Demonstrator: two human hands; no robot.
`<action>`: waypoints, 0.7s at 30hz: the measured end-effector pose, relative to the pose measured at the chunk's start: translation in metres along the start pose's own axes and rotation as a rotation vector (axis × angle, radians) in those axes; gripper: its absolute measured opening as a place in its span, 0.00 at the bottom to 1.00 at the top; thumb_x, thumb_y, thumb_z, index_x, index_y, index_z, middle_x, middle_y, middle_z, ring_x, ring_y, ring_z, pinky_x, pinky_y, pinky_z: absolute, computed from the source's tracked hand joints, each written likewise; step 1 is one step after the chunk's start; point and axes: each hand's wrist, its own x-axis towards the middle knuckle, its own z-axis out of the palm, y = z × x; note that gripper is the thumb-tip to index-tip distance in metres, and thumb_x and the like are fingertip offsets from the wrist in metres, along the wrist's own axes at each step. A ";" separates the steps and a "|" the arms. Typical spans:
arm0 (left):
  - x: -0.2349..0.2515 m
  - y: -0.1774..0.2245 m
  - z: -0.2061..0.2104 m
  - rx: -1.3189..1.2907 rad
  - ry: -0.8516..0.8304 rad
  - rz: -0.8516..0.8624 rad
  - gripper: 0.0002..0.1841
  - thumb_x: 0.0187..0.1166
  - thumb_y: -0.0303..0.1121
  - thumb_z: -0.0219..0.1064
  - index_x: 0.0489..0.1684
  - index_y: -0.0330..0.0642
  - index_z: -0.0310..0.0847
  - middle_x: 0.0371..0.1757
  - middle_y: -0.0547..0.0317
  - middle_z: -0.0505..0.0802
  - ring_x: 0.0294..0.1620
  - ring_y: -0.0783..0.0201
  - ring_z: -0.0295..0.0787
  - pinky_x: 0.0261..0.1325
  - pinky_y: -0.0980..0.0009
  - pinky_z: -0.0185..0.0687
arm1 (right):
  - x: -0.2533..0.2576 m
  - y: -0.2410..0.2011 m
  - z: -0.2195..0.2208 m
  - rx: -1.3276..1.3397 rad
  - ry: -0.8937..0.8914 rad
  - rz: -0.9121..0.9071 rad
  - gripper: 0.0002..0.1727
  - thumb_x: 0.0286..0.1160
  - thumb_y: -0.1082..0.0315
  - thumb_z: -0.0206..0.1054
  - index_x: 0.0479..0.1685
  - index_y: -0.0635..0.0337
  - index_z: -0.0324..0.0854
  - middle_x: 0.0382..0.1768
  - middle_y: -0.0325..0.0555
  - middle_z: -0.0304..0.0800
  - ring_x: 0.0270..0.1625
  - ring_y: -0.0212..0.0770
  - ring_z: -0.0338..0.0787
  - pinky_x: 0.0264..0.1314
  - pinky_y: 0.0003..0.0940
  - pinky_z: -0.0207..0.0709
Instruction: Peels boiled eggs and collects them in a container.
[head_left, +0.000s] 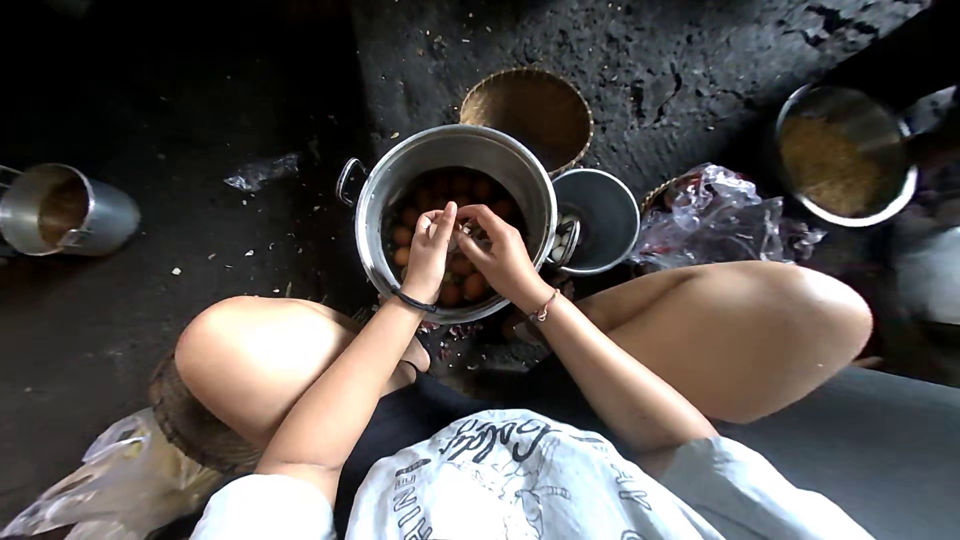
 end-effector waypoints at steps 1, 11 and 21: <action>0.000 0.000 0.000 -0.014 -0.006 -0.006 0.24 0.90 0.52 0.57 0.69 0.41 0.74 0.51 0.55 0.87 0.52 0.65 0.85 0.59 0.64 0.84 | 0.000 -0.001 0.000 -0.003 -0.003 0.005 0.20 0.81 0.72 0.66 0.71 0.63 0.76 0.57 0.56 0.88 0.53 0.44 0.90 0.54 0.38 0.85; -0.002 0.005 0.002 0.005 -0.017 -0.039 0.26 0.92 0.55 0.48 0.59 0.41 0.80 0.47 0.57 0.88 0.49 0.66 0.86 0.56 0.65 0.84 | 0.001 0.002 -0.007 -0.075 0.011 0.051 0.16 0.87 0.72 0.58 0.69 0.63 0.77 0.53 0.57 0.88 0.45 0.45 0.89 0.49 0.41 0.85; -0.001 0.003 -0.003 0.087 -0.071 0.005 0.21 0.89 0.51 0.58 0.58 0.40 0.80 0.49 0.56 0.88 0.51 0.67 0.84 0.58 0.65 0.81 | 0.000 0.003 -0.004 -0.172 -0.085 -0.022 0.20 0.83 0.69 0.65 0.72 0.65 0.75 0.60 0.57 0.87 0.53 0.47 0.92 0.58 0.42 0.86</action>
